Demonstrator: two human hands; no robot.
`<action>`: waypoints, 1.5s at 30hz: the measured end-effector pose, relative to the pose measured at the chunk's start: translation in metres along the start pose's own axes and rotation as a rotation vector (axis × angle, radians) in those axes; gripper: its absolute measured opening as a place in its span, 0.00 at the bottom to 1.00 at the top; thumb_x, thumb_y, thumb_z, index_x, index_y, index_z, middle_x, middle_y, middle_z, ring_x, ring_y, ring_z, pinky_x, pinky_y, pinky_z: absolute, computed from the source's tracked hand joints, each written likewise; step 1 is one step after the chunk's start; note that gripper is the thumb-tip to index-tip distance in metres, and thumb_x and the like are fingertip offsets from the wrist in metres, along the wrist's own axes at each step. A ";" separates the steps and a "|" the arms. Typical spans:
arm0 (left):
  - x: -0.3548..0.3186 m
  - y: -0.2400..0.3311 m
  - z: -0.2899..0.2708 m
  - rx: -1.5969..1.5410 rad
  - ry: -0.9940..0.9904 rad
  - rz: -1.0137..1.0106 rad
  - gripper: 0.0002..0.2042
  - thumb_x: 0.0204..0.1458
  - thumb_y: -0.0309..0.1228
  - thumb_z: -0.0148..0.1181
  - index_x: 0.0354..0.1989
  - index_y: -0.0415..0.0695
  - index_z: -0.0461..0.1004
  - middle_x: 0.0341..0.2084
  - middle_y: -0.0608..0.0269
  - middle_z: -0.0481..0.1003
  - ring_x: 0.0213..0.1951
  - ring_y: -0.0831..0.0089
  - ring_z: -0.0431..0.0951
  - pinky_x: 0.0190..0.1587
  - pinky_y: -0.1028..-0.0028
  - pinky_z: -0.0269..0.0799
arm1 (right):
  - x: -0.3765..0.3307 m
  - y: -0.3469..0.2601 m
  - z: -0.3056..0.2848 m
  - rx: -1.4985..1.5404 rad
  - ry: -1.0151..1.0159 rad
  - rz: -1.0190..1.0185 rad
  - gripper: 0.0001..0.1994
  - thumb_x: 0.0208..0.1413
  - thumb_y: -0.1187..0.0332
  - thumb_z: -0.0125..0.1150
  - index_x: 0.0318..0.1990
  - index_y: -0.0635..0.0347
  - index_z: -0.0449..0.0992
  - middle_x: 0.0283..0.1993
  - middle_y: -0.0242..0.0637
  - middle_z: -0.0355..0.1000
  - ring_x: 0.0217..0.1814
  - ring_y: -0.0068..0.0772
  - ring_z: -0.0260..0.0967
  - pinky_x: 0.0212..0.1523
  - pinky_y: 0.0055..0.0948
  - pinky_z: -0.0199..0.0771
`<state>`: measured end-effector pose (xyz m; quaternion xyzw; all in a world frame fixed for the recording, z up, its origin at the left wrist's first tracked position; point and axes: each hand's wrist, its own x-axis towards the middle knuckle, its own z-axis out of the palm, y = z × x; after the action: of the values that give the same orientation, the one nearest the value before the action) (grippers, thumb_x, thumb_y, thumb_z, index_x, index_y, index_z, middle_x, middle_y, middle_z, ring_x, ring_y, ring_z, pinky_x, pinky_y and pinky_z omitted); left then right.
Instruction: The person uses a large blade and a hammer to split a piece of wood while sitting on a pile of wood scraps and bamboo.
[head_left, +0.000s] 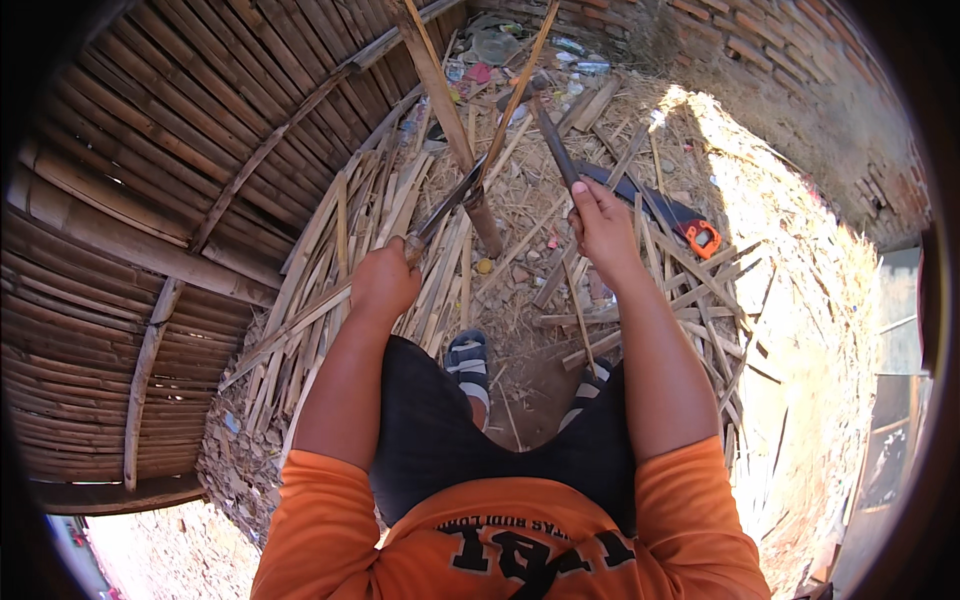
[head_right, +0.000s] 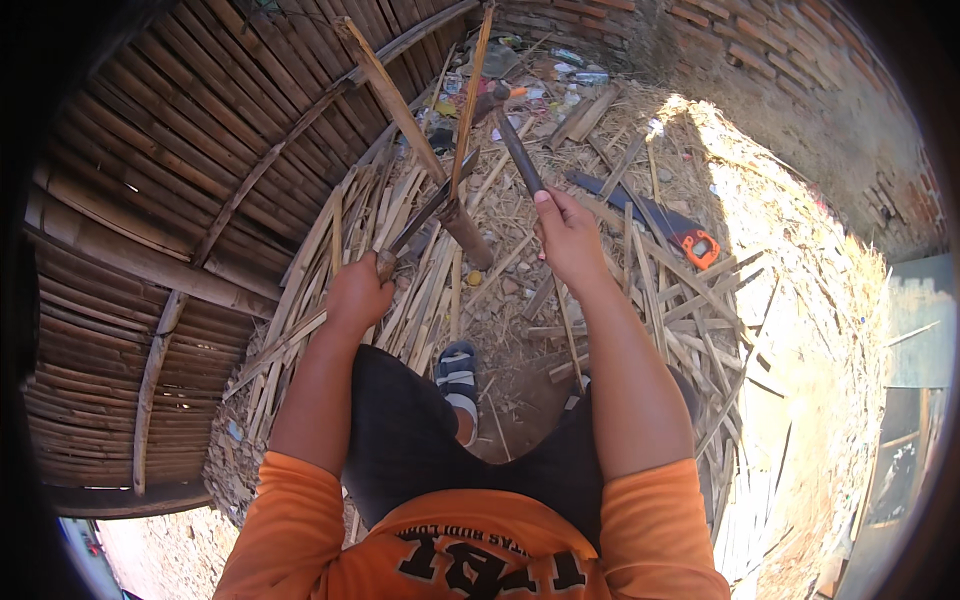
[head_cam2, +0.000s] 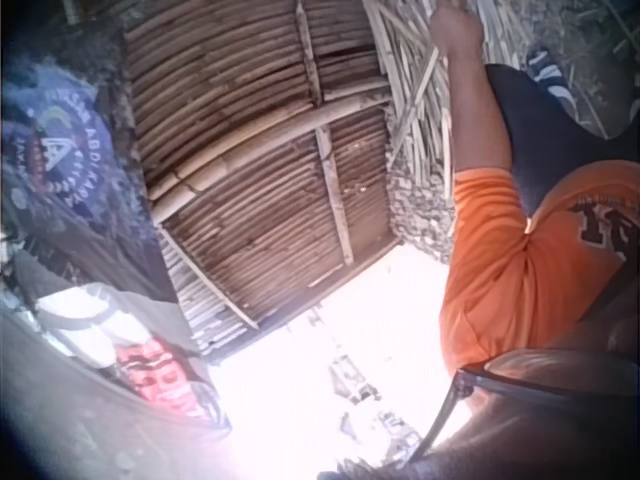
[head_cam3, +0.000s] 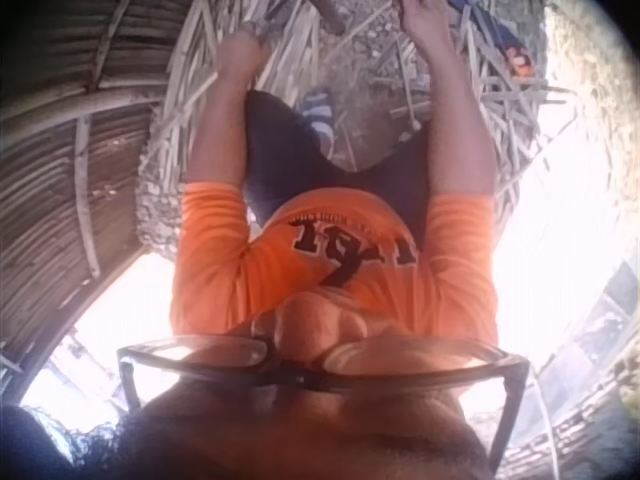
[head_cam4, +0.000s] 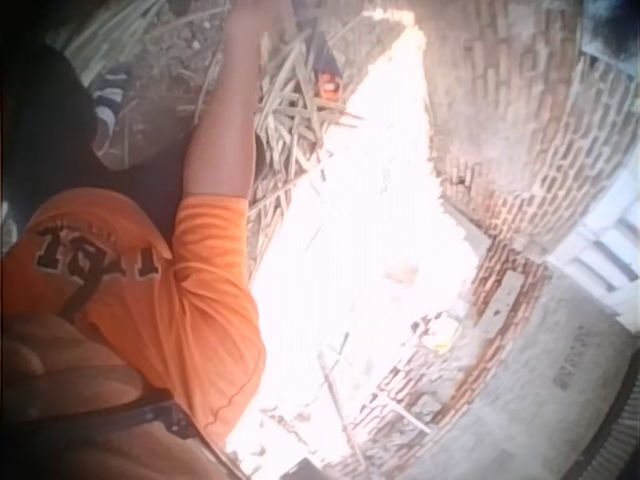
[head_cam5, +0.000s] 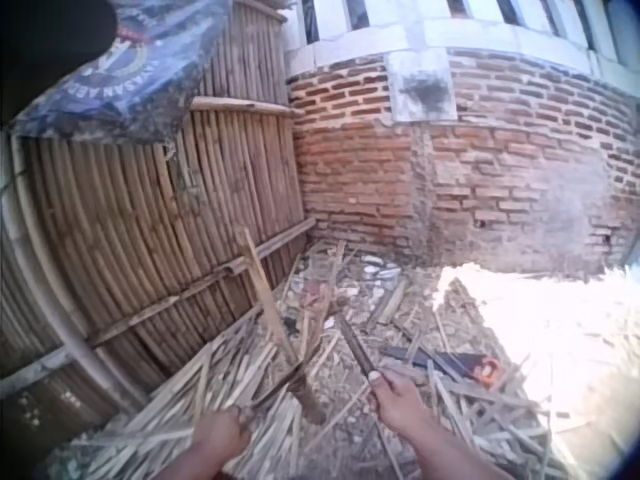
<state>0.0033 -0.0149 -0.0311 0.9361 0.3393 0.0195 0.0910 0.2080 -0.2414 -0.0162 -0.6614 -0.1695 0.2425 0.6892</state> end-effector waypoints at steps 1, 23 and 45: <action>0.000 0.002 0.000 -0.003 -0.001 0.004 0.15 0.48 0.32 0.64 0.42 0.36 0.73 0.34 0.39 0.80 0.40 0.44 0.82 0.47 0.51 0.77 | 0.004 0.008 -0.002 -0.295 0.003 -0.007 0.20 0.70 0.55 0.53 0.58 0.63 0.74 0.21 0.24 0.62 0.20 0.16 0.57 0.21 0.22 0.61; -0.002 0.001 0.005 -0.009 -0.025 -0.007 0.15 0.49 0.32 0.63 0.44 0.38 0.75 0.35 0.42 0.81 0.40 0.46 0.82 0.47 0.53 0.78 | -0.009 -0.011 -0.014 0.108 -0.009 0.085 0.18 0.70 0.56 0.52 0.54 0.63 0.74 0.22 0.23 0.62 0.20 0.17 0.57 0.23 0.23 0.60; -0.002 0.006 0.008 -0.063 -0.004 -0.008 0.16 0.48 0.32 0.63 0.43 0.37 0.74 0.34 0.39 0.80 0.40 0.43 0.81 0.46 0.50 0.77 | 0.025 0.031 -0.080 0.695 0.880 0.326 0.08 0.73 0.60 0.44 0.42 0.48 0.67 0.28 0.27 0.63 0.21 0.20 0.54 0.18 0.21 0.54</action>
<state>0.0067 -0.0222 -0.0381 0.9314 0.3422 0.0281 0.1212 0.2696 -0.2933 -0.0544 -0.4524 0.3264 0.0892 0.8251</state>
